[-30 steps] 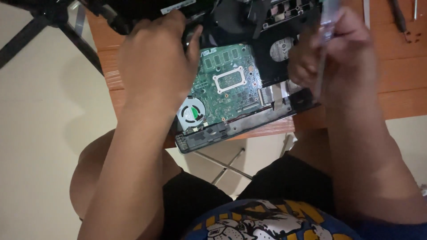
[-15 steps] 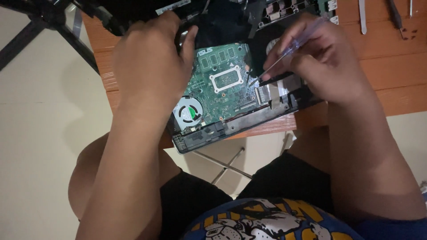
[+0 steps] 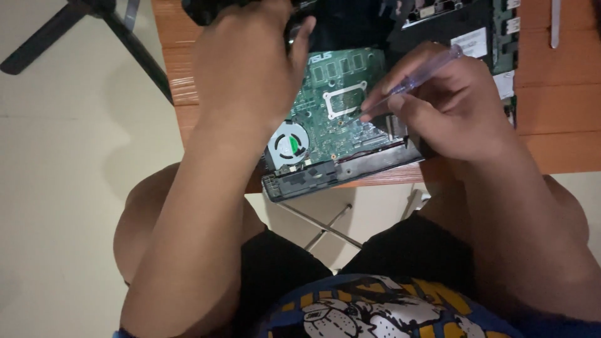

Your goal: Managing and routing internal cables and components during a laptop repair.

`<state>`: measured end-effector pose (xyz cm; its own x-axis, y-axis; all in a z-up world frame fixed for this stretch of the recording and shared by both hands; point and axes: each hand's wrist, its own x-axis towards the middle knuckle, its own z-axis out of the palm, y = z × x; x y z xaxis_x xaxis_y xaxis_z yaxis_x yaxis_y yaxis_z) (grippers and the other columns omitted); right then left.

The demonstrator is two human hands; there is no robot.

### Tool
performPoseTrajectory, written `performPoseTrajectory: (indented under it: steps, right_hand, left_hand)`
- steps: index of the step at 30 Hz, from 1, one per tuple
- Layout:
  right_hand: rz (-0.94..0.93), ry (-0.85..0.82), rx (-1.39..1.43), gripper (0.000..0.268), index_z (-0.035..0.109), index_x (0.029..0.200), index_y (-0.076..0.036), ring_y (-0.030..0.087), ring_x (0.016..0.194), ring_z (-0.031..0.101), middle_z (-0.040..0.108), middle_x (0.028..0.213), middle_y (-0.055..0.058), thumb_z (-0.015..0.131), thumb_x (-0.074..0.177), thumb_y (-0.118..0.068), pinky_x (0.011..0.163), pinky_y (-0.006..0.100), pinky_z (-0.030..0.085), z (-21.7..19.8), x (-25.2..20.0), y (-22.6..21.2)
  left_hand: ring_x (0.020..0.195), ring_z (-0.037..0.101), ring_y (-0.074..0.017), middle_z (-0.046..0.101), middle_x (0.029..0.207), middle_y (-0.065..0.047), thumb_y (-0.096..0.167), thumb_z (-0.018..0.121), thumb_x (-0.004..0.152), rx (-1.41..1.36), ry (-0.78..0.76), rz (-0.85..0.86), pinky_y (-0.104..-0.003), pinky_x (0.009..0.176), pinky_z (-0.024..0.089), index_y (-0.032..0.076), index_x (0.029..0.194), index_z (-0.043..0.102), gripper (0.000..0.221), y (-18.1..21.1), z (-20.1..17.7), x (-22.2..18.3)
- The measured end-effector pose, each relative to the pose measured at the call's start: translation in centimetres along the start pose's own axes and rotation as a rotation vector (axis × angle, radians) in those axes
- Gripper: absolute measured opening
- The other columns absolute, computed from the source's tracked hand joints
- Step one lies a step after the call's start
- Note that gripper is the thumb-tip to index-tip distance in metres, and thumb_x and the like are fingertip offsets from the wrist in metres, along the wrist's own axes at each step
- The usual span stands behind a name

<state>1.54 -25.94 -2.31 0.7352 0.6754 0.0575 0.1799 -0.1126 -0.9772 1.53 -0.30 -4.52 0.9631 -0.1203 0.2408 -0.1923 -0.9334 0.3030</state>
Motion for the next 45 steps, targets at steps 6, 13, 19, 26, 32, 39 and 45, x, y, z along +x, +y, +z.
performPoseTrajectory:
  steps: [6, 13, 19, 26, 32, 39, 45]
  right_hand:
    - [0.015, 0.014, -0.051, 0.008, 0.056, 0.111, 0.003, 0.03, 0.099, 0.079, 0.071, 0.105, 0.02, 0.051, 0.106, 0.006, 0.093, 0.04, 0.07, 0.3, 0.0, -0.2]
    - [-0.028, -0.023, -0.258, 0.008, 0.061, 0.11, 0.006, 0.026, 0.095, 0.077, 0.074, 0.105, 0.019, 0.055, 0.107, 0.0, 0.08, 0.033, 0.062, 0.3, 0.1, -1.5]
    - [-0.066, -0.028, -0.182, 0.007, 0.057, 0.108, 0.007, 0.029, 0.096, 0.079, 0.072, 0.101, 0.021, 0.053, 0.106, 0.002, 0.082, 0.035, 0.066, 0.4, 0.1, -1.3]
    - [0.017, 0.009, -0.306, 0.012, 0.064, 0.109, 0.003, 0.018, 0.078, 0.07, 0.075, 0.102, 0.015, 0.054, 0.106, -0.003, 0.065, 0.029, 0.054, 0.7, 0.2, -1.9]
    - [-0.045, 0.005, -0.35, 0.004, 0.063, 0.1, 0.002, 0.018, 0.074, 0.065, 0.074, 0.1, 0.017, 0.063, 0.102, -0.002, 0.062, 0.028, 0.05, 0.4, -0.4, -1.7]
    - [-0.019, 0.005, -0.341, 0.007, 0.054, 0.11, -0.002, 0.026, 0.091, 0.074, 0.073, 0.104, 0.019, 0.06, 0.106, -0.001, 0.077, 0.037, 0.057, 1.2, -0.5, -2.3]
    - [0.03, -0.091, -0.151, 0.013, 0.065, 0.1, -0.001, 0.021, 0.084, 0.075, 0.073, 0.093, 0.012, 0.054, 0.103, -0.006, 0.078, 0.032, 0.061, 2.4, 0.4, -2.0]
  left_hand:
    - [0.073, 0.07, -0.0387, 0.074, 0.08, -0.012, 0.025, 0.074, 0.101, -0.077, 0.037, 0.009, -0.045, 0.047, 0.051, 0.014, 0.098, 0.079, 0.012, 0.1, -0.3, -0.2]
    - [0.073, 0.069, -0.0372, 0.073, 0.086, -0.008, 0.028, 0.074, 0.1, -0.059, 0.093, 0.016, -0.047, 0.047, 0.047, 0.017, 0.101, 0.076, 0.011, -0.1, 0.3, -0.4]
    - [0.082, 0.068, -0.0374, 0.073, 0.096, -0.008, 0.03, 0.07, 0.102, -0.047, 0.077, 0.009, -0.046, 0.049, 0.047, 0.02, 0.105, 0.076, 0.012, -0.1, 0.5, -0.3]
    - [0.066, 0.07, -0.0375, 0.074, 0.075, -0.012, 0.026, 0.071, 0.099, -0.137, 0.059, -0.031, -0.041, 0.043, 0.047, 0.012, 0.093, 0.076, 0.016, 0.1, -0.2, -0.2]
    - [0.061, 0.069, -0.0391, 0.07, 0.068, -0.014, 0.033, 0.07, 0.101, -0.148, -0.043, -0.08, -0.047, 0.042, 0.047, 0.008, 0.086, 0.069, 0.028, 0.1, -0.3, 0.3]
    - [0.063, 0.07, -0.0393, 0.072, 0.068, -0.013, 0.033, 0.067, 0.101, -0.19, -0.077, -0.086, -0.047, 0.044, 0.049, 0.007, 0.085, 0.07, 0.03, 0.1, -0.1, 0.4]
    - [0.064, 0.066, -0.0388, 0.07, 0.077, -0.012, 0.027, 0.071, 0.1, -0.138, 0.067, 0.005, -0.045, 0.043, 0.044, 0.01, 0.091, 0.071, 0.02, -0.3, 0.2, 0.0]
